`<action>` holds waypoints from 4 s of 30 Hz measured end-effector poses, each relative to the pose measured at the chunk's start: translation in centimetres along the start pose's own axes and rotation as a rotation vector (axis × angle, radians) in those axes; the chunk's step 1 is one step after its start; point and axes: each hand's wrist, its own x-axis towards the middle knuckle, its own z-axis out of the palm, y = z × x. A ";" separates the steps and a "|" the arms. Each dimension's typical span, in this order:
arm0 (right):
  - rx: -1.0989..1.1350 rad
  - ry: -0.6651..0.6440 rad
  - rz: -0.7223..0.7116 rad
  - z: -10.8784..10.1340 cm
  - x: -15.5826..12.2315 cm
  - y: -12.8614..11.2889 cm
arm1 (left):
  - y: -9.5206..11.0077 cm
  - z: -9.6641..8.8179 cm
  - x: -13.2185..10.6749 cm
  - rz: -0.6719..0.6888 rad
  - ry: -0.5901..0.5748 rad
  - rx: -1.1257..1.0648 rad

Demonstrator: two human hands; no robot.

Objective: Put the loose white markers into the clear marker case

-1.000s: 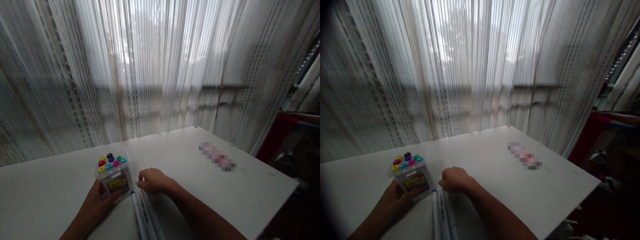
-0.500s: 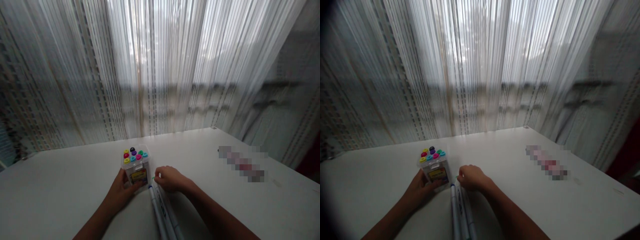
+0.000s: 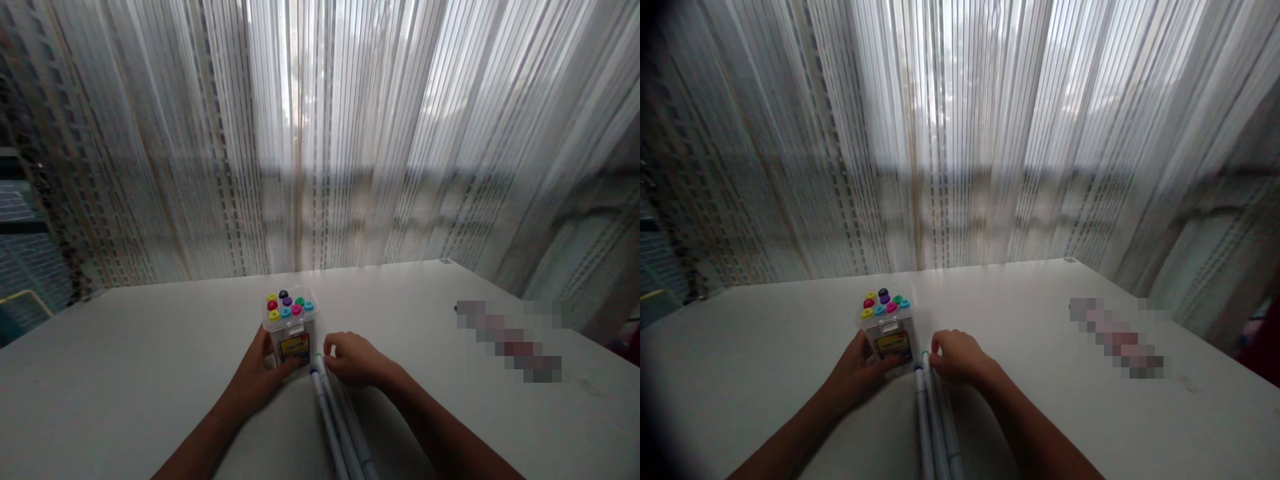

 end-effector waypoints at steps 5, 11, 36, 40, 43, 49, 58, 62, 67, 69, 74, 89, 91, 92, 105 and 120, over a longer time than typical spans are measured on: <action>0.002 0.013 0.004 0.2 0.0 0.1 | -0.2 -0.2 0.2 0.014 -0.029 0.009; -0.006 0.011 0.010 0.2 0.0 0.0 | -0.1 -0.1 0.2 0.035 -0.029 0.005; 0.010 0.002 0.030 0.2 0.2 0.0 | -0.6 -0.4 0.4 0.046 -0.047 0.020; 0.005 -0.002 0.031 0.2 0.2 0.0 | -0.6 -0.4 0.3 0.040 -0.039 0.033; -0.009 -0.003 0.031 0.2 0.2 -0.1 | -0.6 -0.3 0.3 0.044 -0.034 0.035; -0.008 0.005 0.014 0.2 0.2 0.0 | -0.7 -0.3 0.4 0.064 -0.032 0.049; 0.006 0.001 0.026 0.2 0.1 0.0 | -0.2 -0.2 0.3 0.084 -0.029 0.042; -0.002 0.014 0.024 0.2 0.0 -0.1 | 0.1 -0.1 0.3 0.079 -0.016 0.047; 0.003 0.015 0.022 0.2 0.0 -0.1 | -0.2 -0.1 0.4 0.071 -0.020 0.047; -0.001 0.013 0.021 0.2 0.1 0.0 | -0.3 -0.2 0.4 0.069 -0.017 0.043; -0.002 0.009 0.014 0.1 0.1 -0.1 | -0.2 -0.2 0.3 0.070 -0.025 0.043; 0.003 0.023 0.016 0.2 0.0 -0.1 | -0.7 -0.3 0.4 0.088 -0.037 0.038; 0.006 0.023 0.021 0.2 0.0 -0.2 | -0.7 -0.3 0.4 0.090 -0.036 0.041; 0.007 0.020 0.025 0.1 0.0 -0.2 | -0.6 -0.3 0.4 0.089 -0.035 0.041; 0.013 0.014 0.024 0.1 0.0 -0.2 | -0.8 -0.4 0.4 0.072 -0.020 0.049; 0.001 0.011 0.032 0.0 -0.1 -0.3 | -0.8 -0.3 0.5 0.084 -0.031 0.024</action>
